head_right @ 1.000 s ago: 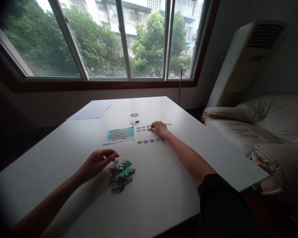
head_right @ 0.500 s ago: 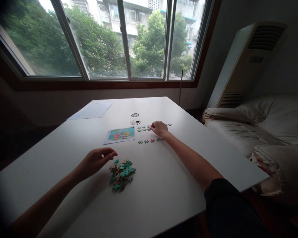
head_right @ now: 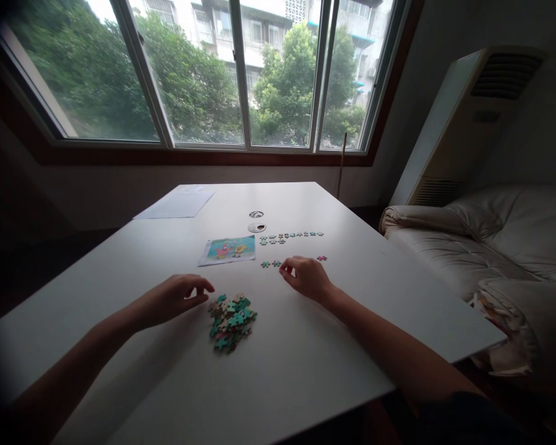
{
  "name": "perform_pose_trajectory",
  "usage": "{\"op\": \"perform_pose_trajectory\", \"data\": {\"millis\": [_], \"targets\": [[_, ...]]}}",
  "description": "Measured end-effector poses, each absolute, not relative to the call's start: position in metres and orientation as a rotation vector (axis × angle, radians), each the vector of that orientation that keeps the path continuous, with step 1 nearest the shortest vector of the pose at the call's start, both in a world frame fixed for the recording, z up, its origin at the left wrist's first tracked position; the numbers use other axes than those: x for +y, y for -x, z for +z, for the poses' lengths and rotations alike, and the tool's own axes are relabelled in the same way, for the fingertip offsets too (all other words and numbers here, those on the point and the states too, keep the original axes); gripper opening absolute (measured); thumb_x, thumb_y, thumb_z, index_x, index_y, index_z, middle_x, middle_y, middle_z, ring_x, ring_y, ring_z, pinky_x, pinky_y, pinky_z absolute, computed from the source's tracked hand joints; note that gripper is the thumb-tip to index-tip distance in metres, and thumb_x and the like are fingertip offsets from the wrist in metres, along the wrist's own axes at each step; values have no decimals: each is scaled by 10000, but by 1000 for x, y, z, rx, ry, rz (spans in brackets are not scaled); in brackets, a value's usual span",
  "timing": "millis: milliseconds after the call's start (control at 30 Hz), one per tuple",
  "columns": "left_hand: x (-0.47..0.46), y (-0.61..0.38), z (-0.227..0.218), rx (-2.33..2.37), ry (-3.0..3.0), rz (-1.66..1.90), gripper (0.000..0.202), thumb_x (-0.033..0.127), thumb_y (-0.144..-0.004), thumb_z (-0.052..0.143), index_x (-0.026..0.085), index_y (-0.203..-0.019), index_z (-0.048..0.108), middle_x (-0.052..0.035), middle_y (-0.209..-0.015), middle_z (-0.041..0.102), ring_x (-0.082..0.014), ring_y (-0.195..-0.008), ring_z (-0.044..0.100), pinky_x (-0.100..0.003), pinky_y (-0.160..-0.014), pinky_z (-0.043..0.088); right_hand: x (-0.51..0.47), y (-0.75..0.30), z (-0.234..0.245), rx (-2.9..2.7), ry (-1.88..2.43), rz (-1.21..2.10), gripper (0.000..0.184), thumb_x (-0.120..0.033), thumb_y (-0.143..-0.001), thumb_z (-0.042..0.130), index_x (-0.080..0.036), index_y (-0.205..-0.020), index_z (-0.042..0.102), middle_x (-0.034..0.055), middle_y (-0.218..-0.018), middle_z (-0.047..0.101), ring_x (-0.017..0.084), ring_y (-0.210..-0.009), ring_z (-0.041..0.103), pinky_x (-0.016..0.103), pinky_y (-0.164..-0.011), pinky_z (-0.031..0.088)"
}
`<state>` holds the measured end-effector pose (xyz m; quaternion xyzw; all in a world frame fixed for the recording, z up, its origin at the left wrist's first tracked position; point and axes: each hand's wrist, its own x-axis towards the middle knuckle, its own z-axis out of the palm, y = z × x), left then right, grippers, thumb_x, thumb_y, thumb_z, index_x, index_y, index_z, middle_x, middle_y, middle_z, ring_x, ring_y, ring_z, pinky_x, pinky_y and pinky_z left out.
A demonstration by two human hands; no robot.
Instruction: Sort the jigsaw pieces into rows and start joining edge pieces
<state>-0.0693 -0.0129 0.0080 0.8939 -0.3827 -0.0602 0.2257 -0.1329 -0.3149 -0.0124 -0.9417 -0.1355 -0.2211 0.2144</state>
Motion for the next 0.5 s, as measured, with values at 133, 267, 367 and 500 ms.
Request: {"op": "perform_pose_trajectory", "data": {"millis": [133,267,367,500], "targets": [[-13,72,6,-1133,-2463,-226,272,331,-785,473,250,-995,624,-33,-806,628,-160,-684,562,-228,-598,410,-312,135,-16,-373,2576,-610,104,-247,-785,523,-192,-771,610,-14,-693,617,65,-510,498,187,-540,377],[-19,78,7,-1156,-2414,-303,304,375,-799,460,253,-1027,620,-56,-879,607,-171,-722,574,-243,-639,426,-304,136,-18,-413,2563,-583,96,-238,-779,525,-196,-767,610,-20,-682,614,65,-512,504,188,-556,384],[-21,79,8,-1172,-2411,-325,300,381,-801,452,258,-1002,639,-66,-921,596,-174,-727,582,-245,-641,432,-302,138,-19,-430,2553,-582,99,-234,-782,518,-199,-767,609,-26,-678,613,63,-517,508,188,-576,391],[-19,77,8,-1179,-2531,-223,294,301,-824,396,270,-1006,625,-59,-961,590,-186,-793,582,-259,-666,436,-302,139,-20,-439,2544,-583,99,-231,-783,514,-197,-761,605,-30,-666,611,59,-513,508,184,-577,392]]}}
